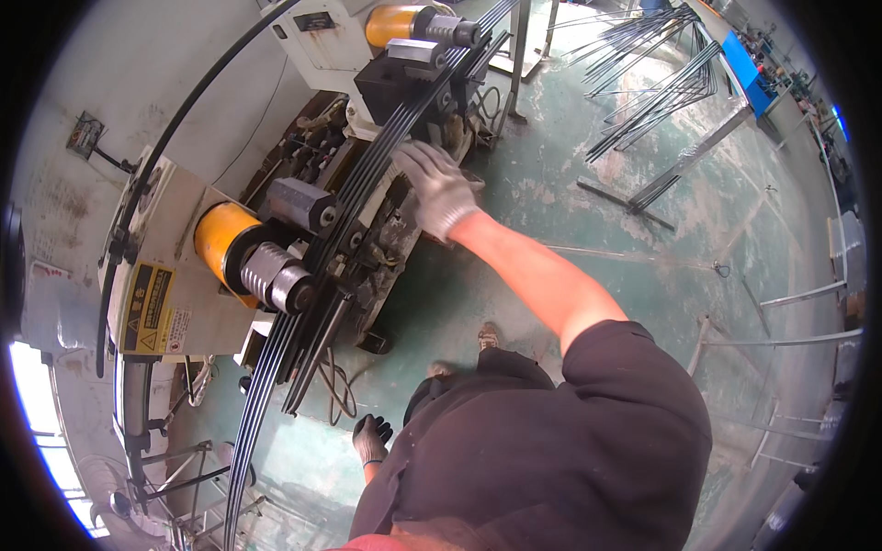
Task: The person feeds long metal rods into a bending machine, operates the machine to bend them into U-shaped pieces, and stacks the finished pieces on a rack. The person also measures a rod against a wooden board and handles multiple rods during the process.
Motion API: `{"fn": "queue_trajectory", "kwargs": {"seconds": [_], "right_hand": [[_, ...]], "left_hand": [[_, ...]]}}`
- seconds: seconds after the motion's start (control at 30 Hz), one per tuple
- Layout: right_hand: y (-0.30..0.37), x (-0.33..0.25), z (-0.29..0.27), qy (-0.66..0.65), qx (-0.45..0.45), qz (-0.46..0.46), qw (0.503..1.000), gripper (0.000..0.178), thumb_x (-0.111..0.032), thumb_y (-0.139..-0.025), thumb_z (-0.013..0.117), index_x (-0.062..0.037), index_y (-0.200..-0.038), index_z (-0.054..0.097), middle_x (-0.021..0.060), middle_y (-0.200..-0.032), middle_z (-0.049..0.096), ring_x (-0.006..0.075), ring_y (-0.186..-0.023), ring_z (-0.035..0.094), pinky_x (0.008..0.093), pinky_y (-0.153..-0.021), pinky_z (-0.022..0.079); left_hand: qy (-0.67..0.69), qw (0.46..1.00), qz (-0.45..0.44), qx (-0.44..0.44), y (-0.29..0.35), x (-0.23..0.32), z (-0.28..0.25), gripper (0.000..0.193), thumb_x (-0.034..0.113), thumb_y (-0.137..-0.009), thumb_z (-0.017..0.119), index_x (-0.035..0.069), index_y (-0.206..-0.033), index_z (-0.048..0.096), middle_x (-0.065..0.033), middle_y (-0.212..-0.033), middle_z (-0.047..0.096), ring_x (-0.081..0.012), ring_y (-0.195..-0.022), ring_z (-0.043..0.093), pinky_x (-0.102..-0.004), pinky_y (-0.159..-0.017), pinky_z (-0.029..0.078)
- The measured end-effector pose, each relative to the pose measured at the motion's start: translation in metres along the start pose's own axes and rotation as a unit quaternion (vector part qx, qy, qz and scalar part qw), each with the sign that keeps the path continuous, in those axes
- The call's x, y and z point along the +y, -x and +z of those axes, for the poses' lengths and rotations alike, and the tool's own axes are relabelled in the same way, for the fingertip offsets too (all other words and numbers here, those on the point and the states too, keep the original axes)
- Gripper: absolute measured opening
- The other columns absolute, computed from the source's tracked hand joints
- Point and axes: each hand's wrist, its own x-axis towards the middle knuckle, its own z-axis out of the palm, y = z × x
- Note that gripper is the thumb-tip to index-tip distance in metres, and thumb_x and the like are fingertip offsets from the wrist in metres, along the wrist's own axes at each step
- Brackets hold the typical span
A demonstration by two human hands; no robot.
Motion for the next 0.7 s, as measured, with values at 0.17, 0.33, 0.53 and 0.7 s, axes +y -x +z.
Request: {"fn": "queue_trajectory", "kwargs": {"seconds": [0.17, 0.33, 0.53, 0.7], "right_hand": [[-0.057, 0.062, 0.019, 0.086, -0.076, -0.077, 0.99, 0.087, -0.007, -0.075, 0.08, -0.0118, -0.159, 0.057, 0.0119, -0.165, 0.057, 0.0326, -0.158, 0.049, 0.0551, -0.134, 0.036], [-0.058, 0.063, 0.026, 0.066, -0.022, -0.102, 0.992, 0.063, 0.0, -0.081, 0.071, -0.0125, -0.143, 0.071, 0.008, -0.151, 0.069, 0.0296, -0.149, 0.059, 0.0564, -0.125, 0.046], [-0.068, 0.068, 0.027, 0.098, -0.034, -0.124, 0.987, 0.062, -0.005, -0.079, 0.075, -0.0132, -0.14, 0.071, 0.0075, -0.15, 0.07, 0.0289, -0.147, 0.06, 0.0547, -0.124, 0.047], [-0.087, 0.083, 0.031, 0.025, -0.032, -0.189, 0.981, 0.057, 0.001, -0.073, 0.076, -0.0093, -0.129, 0.074, 0.0088, -0.144, 0.073, 0.0307, -0.141, 0.066, 0.055, -0.123, 0.047]], "left_hand": [[-0.114, 0.991, -0.021, -0.071, 0.001, 0.014, 0.077, 0.027, 0.014, -0.105, 0.071, 0.0, -0.127, 0.067, -0.0143, -0.1, 0.074, -0.0243, -0.076, 0.072, -0.0353, -0.061, 0.058], [-0.071, 0.995, 0.005, -0.073, -0.045, 0.019, 0.086, 0.014, 0.008, -0.104, 0.065, -0.001, -0.115, 0.069, -0.0126, -0.089, 0.07, -0.0219, -0.062, 0.065, -0.0332, -0.051, 0.048], [-0.049, 0.998, -0.009, -0.033, -0.078, 0.02, 0.099, 0.021, 0.021, -0.108, 0.064, 0.003, -0.118, 0.066, -0.0091, -0.092, 0.069, -0.0224, -0.066, 0.064, -0.0328, -0.055, 0.047], [-0.011, 0.998, -0.047, 0.042, -0.056, 0.012, 0.107, 0.021, 0.013, -0.103, 0.071, 0.002, -0.121, 0.067, -0.0109, -0.09, 0.072, -0.0214, -0.066, 0.067, -0.0316, -0.054, 0.05]]}}
